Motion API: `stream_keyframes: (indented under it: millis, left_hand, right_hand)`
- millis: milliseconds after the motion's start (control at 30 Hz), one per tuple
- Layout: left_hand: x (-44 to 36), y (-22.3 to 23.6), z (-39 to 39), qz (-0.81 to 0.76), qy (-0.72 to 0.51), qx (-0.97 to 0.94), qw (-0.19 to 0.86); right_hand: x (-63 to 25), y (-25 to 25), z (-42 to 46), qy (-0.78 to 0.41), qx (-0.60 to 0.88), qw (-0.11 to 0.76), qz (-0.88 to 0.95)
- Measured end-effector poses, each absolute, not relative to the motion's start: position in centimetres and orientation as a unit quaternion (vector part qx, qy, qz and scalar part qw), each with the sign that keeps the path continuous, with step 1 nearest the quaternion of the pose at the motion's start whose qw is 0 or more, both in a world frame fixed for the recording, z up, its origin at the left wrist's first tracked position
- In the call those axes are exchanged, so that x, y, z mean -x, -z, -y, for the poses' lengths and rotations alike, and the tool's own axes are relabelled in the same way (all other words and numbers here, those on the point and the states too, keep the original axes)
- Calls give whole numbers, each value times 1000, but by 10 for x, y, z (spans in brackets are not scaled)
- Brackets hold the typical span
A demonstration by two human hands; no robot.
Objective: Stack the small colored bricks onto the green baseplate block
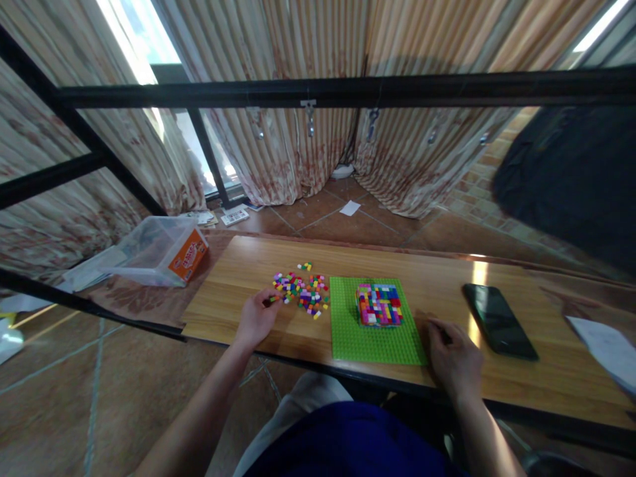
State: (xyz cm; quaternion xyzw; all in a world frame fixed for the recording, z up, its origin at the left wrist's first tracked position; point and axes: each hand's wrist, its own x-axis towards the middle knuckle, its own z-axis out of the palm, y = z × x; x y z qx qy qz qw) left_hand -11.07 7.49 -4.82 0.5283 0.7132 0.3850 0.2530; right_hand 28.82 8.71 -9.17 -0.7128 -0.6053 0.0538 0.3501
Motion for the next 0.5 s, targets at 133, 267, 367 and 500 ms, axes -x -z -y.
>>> stream_keyframes:
  millis: [133,267,367,500]
  left_hand:
    - [111,53,-77,-720,-412,-488,272]
    - [108,53,-78,-695,-463,-424,351]
    - [103,49,-78,-676,-495,-368,403]
    - [102,44,-76,-663,-507,-345,430]
  right_hand:
    - [-288,91,-87,-61,713,353,603]
    - [-288,91,-87,-59,715,351,602]
    - [-288,92,-87,-55,714,354,602]
    - [-288,94,-87,-59,712,362,599]
